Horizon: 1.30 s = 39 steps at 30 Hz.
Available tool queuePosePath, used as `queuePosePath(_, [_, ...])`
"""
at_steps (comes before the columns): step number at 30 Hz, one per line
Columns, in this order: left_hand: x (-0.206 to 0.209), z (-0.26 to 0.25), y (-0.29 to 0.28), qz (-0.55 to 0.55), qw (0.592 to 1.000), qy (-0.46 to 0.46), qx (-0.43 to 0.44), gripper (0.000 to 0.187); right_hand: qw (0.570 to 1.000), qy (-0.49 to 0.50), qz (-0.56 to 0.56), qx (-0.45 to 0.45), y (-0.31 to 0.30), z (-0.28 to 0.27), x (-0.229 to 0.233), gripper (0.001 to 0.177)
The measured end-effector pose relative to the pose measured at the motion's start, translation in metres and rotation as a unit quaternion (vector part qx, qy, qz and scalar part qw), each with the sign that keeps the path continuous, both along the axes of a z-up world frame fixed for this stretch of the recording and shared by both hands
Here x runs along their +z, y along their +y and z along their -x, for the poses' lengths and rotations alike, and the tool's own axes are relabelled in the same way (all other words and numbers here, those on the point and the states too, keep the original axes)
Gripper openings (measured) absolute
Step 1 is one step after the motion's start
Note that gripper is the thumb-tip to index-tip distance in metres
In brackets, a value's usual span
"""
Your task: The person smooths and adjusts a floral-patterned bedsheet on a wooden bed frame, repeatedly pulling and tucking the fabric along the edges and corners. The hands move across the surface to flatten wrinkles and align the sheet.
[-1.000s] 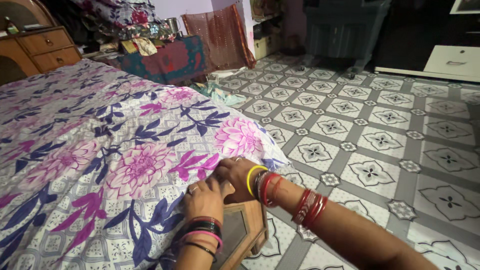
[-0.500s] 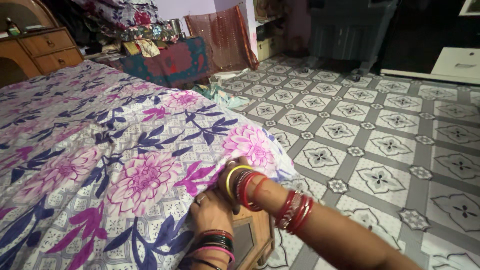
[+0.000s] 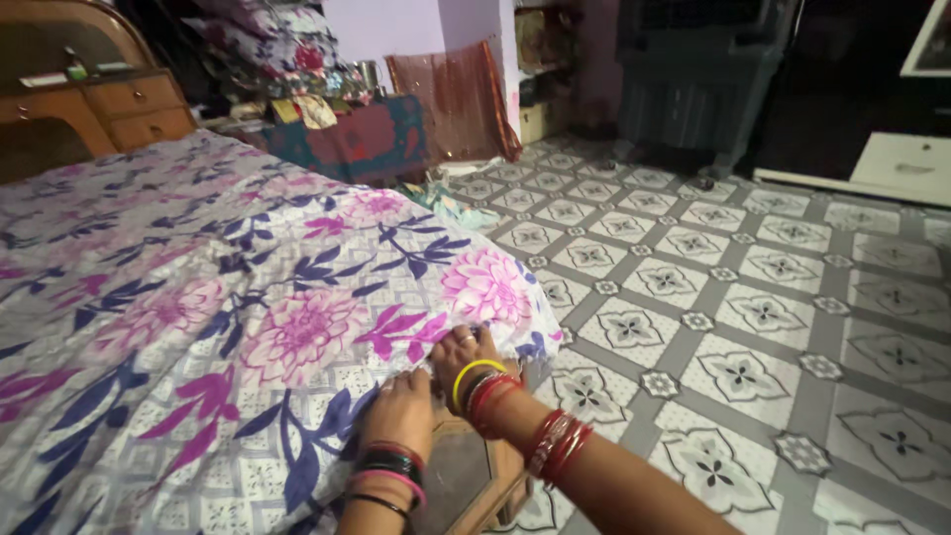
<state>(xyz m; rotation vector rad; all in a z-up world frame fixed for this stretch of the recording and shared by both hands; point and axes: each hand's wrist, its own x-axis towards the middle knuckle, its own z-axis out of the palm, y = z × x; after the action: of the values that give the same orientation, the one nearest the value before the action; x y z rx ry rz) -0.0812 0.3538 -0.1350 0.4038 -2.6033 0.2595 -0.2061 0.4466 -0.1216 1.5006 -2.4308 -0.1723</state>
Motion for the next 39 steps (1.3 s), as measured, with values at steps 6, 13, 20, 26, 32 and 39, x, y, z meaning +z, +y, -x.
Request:
queuePosePath(6, [0.003,-0.057,-0.007,0.035,0.995,0.084,-0.035,0.052,0.987,0.064,0.137,-0.06,-0.004,-0.046,-0.018,0.058])
queuePosePath(13, [-0.004,-0.052,-0.016,0.144,0.983,0.066,0.094,0.031,0.969,-0.152,0.091,0.171,0.033,-0.076,0.038,0.073])
queuePosePath(20, [-0.084,-0.001,-0.053,0.101,0.977,0.123,0.14,0.044,0.948,-0.171,-0.13,0.237,-0.011,-0.039,0.073,0.071])
queuePosePath(26, [-0.164,0.034,-0.098,-0.036,0.974,0.068,0.214,0.06,0.914,-0.097,-0.167,0.357,-0.07,-0.018,0.036,0.075])
queuePosePath(32, [-0.154,0.047,-0.136,-0.187,0.946,-0.198,0.179,0.054,0.932,-0.023,-0.265,0.247,-0.134,-0.009,0.022,0.069])
queuePosePath(39, [-0.089,0.038,-0.121,-0.181,0.946,-0.223,0.146,0.048,0.934,-0.011,-0.293,0.205,-0.156,0.011,0.012,0.065])
